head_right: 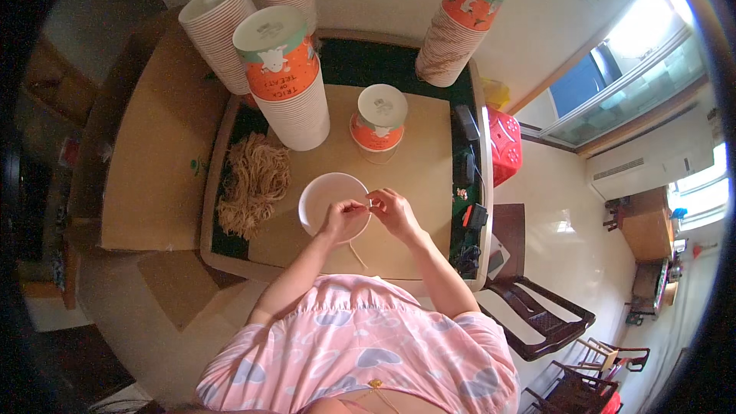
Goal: Attaching thin strings to paper cups for assembly or packaging.
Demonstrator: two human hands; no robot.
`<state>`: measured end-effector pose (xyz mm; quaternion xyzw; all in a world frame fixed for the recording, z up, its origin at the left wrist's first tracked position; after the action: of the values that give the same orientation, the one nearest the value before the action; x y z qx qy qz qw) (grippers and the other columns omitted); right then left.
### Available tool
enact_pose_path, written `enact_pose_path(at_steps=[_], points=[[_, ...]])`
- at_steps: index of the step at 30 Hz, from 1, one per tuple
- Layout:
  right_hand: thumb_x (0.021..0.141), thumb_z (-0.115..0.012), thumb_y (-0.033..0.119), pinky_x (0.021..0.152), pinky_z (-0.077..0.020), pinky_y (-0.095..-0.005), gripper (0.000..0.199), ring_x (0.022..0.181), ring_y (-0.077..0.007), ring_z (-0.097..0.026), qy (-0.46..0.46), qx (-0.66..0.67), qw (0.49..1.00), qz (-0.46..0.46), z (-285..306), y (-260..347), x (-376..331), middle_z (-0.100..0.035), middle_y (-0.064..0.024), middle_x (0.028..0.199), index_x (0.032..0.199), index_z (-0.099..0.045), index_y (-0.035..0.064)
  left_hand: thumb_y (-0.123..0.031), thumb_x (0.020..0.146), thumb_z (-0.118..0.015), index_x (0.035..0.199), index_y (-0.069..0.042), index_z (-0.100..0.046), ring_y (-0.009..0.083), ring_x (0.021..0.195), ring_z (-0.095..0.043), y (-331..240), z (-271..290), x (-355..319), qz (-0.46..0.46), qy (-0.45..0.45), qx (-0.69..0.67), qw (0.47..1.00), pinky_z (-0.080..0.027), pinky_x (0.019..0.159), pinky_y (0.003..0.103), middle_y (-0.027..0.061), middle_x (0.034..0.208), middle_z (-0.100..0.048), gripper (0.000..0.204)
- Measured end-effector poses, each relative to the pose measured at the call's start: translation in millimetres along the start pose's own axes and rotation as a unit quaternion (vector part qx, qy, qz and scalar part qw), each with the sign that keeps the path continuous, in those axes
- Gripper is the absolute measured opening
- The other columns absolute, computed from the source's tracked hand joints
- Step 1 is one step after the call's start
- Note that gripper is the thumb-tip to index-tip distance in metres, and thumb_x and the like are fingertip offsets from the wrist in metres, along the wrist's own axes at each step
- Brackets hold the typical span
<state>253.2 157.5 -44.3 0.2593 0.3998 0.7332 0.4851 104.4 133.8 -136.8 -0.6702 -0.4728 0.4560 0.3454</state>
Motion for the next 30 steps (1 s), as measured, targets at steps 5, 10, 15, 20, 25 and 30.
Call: enact_pose_path(at_steps=[5,10,15,20,25,30], points=[[0.077,-0.064,0.006,0.062,-0.0490,-0.0324,0.017,0.069,-0.0243,-0.059,0.012,-0.100,0.992,0.075,-2.0,-11.7,1.9,-0.059,-0.0118,0.083,0.093,-0.061,0.0038,-0.009,0.080,-0.064,0.083,-0.002,-0.067,0.0054,0.067,-0.054,3.7,-1.9,2.4,-0.023,-0.003,0.060,0.998,-0.044,0.060,0.021,-0.0004,0.074,-0.064,0.009],[0.078,-0.062,0.009,0.061,-0.0484,-0.0363,0.011,0.070,-0.0289,-0.058,-0.007,-0.097,0.994,0.048,-3.0,8.4,3.0,-0.058,-0.0120,0.079,0.087,-0.059,0.0047,-0.012,0.079,-0.066,0.081,-0.002,-0.067,0.0051,0.066,-0.053,17.2,7.6,8.4,-0.023,-0.011,0.047,0.999,-0.044,0.058,0.022,-0.0002,0.071,-0.063,0.011],[0.078,-0.061,0.009,0.064,-0.0479,-0.0383,0.008,0.074,-0.0308,-0.058,0.023,-0.104,0.992,0.060,2.6,10.2,4.4,-0.058,-0.0115,0.079,0.084,-0.059,0.0050,-0.004,0.081,-0.062,0.086,0.000,-0.066,0.0072,0.073,-0.055,-5.5,-2.9,0.1,-0.055,0.011,0.174,0.983,-0.045,0.067,0.020,0.0026,0.080,-0.064,0.008],[0.079,-0.059,0.009,0.065,-0.0477,-0.0391,0.007,0.076,-0.0316,-0.058,0.028,-0.134,0.986,0.096,2.4,10.9,4.0,-0.058,-0.0117,0.080,0.084,-0.059,0.0046,-0.009,0.080,-0.065,0.082,-0.001,-0.067,0.0055,0.069,-0.054,-1.7,-0.9,1.0,-0.050,0.002,0.152,0.987,-0.044,0.061,0.021,0.0014,0.075,-0.064,0.009],[0.083,-0.054,0.015,0.066,-0.0477,-0.0405,0.011,0.078,-0.0325,-0.058,0.027,-0.164,0.985,0.055,0.0,0.7,2.6,-0.059,-0.0126,0.083,0.082,-0.059,0.0051,-0.008,0.080,-0.066,0.085,0.000,-0.067,0.0060,0.072,-0.055,-4.0,-2.9,1.8,-0.035,0.000,0.164,0.986,-0.045,0.066,0.020,0.0013,0.079,-0.064,0.010],[0.081,-0.057,0.013,0.064,-0.0476,-0.0390,0.010,0.075,-0.0313,-0.058,0.013,-0.131,0.990,0.042,-5.0,-1.0,1.2,-0.059,-0.0128,0.081,0.082,-0.059,0.0040,-0.017,0.085,-0.058,0.081,-0.002,-0.066,0.0071,0.062,-0.053,7.0,-2.6,8.5,-0.031,-0.098,-0.141,0.985,-0.042,0.056,0.022,0.0024,0.065,-0.060,0.018]])
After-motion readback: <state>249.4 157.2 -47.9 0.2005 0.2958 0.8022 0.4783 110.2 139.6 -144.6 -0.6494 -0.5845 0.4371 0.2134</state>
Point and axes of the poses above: each hand's wrist, its own x-axis towards the middle knuckle, its own z-axis out of the back of the hand, y = z × x, the point moved 2 cm from there along x, towards the middle knuckle
